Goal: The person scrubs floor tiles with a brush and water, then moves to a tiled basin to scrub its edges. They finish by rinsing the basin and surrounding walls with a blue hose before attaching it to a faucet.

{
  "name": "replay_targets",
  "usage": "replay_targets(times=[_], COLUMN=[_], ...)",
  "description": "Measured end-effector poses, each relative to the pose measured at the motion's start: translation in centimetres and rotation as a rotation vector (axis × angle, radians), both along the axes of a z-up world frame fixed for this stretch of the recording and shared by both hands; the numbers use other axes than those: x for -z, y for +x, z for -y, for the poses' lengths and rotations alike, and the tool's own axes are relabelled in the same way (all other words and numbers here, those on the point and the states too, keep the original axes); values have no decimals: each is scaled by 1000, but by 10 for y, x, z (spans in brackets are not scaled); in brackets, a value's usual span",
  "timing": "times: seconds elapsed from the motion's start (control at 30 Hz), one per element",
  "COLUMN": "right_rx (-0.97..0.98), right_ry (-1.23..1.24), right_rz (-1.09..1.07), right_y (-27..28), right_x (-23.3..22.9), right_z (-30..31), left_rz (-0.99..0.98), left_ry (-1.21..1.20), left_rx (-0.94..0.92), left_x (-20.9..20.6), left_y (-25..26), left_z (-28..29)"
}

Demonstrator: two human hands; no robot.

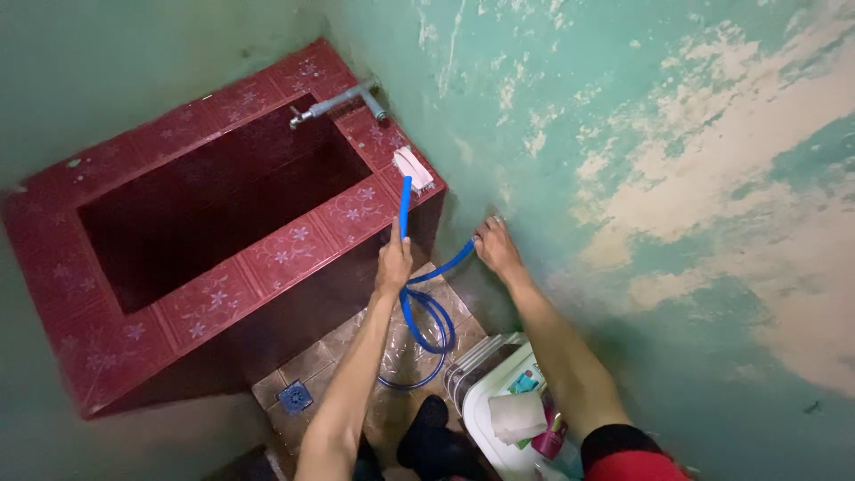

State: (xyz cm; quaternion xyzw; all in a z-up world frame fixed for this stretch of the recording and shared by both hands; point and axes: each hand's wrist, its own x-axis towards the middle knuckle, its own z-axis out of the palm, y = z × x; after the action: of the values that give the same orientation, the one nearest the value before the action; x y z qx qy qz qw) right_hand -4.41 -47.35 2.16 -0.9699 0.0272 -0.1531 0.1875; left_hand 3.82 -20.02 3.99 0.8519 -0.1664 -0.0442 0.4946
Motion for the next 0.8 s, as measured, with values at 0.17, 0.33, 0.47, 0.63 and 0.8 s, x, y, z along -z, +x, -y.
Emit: replay_targets(times=[0.17,0.33,0.47,0.63,0.8], right_rx=[-19,130,82,46,-20], right_ry=[-117,-92,116,671,912], right_rz=[61,11,108,9,17], right_y=[6,7,21,59,101], right_x=[-8,-29,-29,-30,-36], right_z=[-2,-35,-73,-118,-160], left_rz=[-51,-53,-16,44,-192], left_ry=[-32,-37,-104,-122,-118], left_rx=[-13,-6,-4,-31,-65], left_x=[-18,-19,-8,-8,-41], left_y=[2,6,10,21,37], left_z=[-9,-13,-13,-23,-52])
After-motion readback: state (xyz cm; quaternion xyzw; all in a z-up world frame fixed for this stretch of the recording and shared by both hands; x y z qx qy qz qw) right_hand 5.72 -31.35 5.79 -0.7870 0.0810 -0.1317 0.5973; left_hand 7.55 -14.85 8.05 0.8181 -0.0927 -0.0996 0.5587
